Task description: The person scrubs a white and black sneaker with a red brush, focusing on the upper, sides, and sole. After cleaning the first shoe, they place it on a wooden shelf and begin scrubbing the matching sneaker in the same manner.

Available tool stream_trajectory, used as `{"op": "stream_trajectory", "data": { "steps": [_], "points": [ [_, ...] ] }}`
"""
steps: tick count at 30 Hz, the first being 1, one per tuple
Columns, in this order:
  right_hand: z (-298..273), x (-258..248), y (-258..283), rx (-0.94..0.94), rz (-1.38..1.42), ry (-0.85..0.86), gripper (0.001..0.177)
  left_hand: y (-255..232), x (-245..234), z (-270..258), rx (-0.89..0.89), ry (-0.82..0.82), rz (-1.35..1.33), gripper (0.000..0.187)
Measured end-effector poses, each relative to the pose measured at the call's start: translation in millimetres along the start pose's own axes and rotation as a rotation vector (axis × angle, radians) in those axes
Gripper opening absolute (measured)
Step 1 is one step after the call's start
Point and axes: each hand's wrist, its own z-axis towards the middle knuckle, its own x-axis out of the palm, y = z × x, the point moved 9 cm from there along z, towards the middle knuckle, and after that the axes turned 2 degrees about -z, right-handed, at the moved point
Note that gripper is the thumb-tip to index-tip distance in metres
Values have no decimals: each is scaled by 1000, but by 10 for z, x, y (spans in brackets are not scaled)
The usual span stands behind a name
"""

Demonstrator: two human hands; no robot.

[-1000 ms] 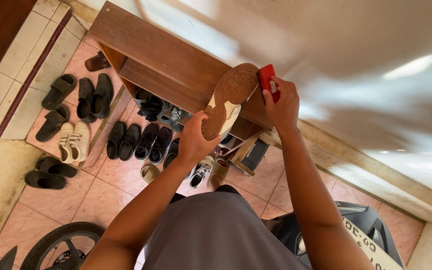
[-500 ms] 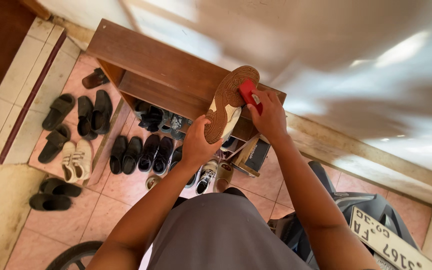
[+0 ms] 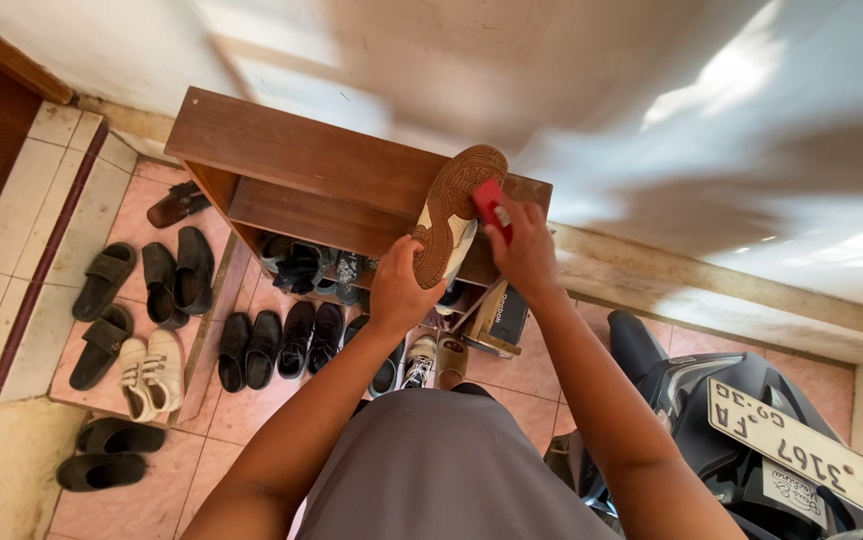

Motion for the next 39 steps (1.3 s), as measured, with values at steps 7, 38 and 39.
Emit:
{"op": "stream_trajectory", "data": {
  "steps": [7,38,39],
  "points": [
    [16,114,22,68,-8,31,43,-37,13,53,-28,53,17,67],
    [0,217,111,-47,-69,81,40,-48,25,96,-41,99,71,68],
    [-4,234,186,-125,-78,100,41,-57,17,92,-36,94,73,68]
  ]
}}
